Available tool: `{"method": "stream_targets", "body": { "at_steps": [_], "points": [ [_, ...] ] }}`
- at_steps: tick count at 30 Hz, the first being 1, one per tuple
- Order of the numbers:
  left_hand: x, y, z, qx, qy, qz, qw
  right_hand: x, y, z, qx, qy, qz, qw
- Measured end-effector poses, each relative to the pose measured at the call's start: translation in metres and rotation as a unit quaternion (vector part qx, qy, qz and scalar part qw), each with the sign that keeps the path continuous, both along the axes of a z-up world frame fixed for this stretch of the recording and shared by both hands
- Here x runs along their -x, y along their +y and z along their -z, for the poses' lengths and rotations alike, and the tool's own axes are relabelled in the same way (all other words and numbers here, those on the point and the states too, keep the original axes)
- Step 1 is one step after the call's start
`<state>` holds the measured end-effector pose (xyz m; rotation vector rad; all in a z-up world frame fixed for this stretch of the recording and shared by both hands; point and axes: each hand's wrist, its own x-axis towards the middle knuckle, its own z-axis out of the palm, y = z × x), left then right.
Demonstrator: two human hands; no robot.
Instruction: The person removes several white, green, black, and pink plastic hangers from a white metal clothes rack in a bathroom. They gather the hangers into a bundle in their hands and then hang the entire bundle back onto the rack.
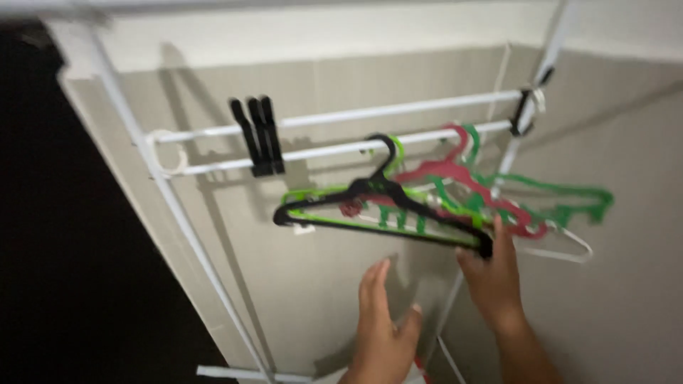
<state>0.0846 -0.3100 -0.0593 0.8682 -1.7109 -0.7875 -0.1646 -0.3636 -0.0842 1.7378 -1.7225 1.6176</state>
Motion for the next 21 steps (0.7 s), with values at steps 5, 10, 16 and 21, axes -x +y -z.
{"method": "stream_targets", "body": {
  "at_steps": [5, 10, 16, 21],
  "points": [
    [0.007, -0.006, 0.023, -0.069, 0.024, -0.005, 0.997, -0.004, 0.000, 0.003, -0.055, -0.045, 0.039, 0.997],
    [0.005, -0.019, 0.022, -0.081, 0.017, -0.037, 0.996, 0.006, -0.008, 0.007, -0.056, -0.005, 0.095, 0.994],
    [0.000, -0.015, 0.009, -0.130, 0.027, -0.039, 0.990, -0.008, 0.002, -0.014, -0.144, -0.111, 0.063, 0.981],
    [-0.001, -0.009, 0.000, -0.164, 0.019, -0.010, 0.986, -0.024, 0.020, -0.014, -0.246, -0.163, 0.072, 0.953]
  ]
}}
